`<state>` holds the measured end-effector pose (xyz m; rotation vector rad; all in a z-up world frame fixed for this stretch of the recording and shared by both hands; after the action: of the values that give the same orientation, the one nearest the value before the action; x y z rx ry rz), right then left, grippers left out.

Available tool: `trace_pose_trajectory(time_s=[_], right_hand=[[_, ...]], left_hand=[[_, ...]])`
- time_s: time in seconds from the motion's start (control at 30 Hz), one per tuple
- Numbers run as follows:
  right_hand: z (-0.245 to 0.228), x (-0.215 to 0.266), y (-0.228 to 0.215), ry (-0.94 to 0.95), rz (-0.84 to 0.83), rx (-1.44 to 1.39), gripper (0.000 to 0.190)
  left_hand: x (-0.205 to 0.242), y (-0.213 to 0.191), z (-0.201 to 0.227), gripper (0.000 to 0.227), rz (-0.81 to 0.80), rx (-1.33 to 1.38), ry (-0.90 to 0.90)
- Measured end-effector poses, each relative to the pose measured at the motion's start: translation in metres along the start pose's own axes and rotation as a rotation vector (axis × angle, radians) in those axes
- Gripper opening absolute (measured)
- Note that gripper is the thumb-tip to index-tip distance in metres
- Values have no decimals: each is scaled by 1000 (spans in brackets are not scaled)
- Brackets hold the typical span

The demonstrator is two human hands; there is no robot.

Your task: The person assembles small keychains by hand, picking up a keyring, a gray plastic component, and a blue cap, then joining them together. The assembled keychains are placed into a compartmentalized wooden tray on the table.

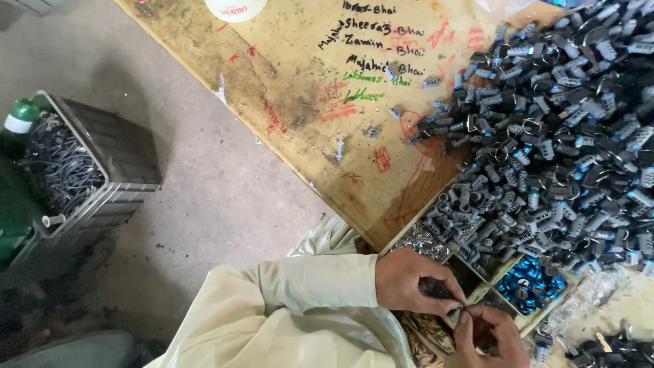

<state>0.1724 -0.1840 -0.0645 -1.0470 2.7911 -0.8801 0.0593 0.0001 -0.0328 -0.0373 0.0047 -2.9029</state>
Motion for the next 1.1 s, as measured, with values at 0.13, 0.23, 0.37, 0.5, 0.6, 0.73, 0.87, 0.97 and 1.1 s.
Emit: trace_pose_trajectory(time_s=[0.13, 0.23, 0.37, 0.5, 0.6, 0.73, 0.87, 0.97, 1.1], right_hand=[[24, -2, 3, 29, -20, -117, 14], [46, 1, 4, 77, -28, -203, 13], [69, 4, 4, 66, -28, -218, 12], [77, 3, 6, 92, -44, -398, 14], [81, -16, -9, 227, -80, -111, 17], [50, -29, -41, -51, -89, 582, 20], [25, -16, -26, -246, -68, 750, 29], [29, -18, -24, -38, -150, 704, 31], [8, -13, -33, -109, 19, 523, 20]], left_hand=[[4, 2, 1, 25, 37, 60, 33], [5, 6, 0, 28, 45, 41, 33], [3, 10, -2, 29, 36, -14, 17], [2, 11, 7, 24, 87, -242, 140], [2, 16, 5, 24, 67, -380, 169], [-2, 27, -15, 28, -22, 83, 33], [-6, 43, -30, 33, -139, 634, -216], [-2, 26, -25, 33, -51, 289, -150], [-1, 26, -27, 32, -32, 301, -197]])
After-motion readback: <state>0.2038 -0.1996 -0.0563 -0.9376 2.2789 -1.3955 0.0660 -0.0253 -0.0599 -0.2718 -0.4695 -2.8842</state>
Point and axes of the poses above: each hand's wrist, its own x-axis away from the middle knuckle, its own y-axis out of the palm, z = x × y, the point moved 8 cm from there along -x, towards the middle knuckle, and after that the axes turned 2 degrees about y, right-handed, at the moved point
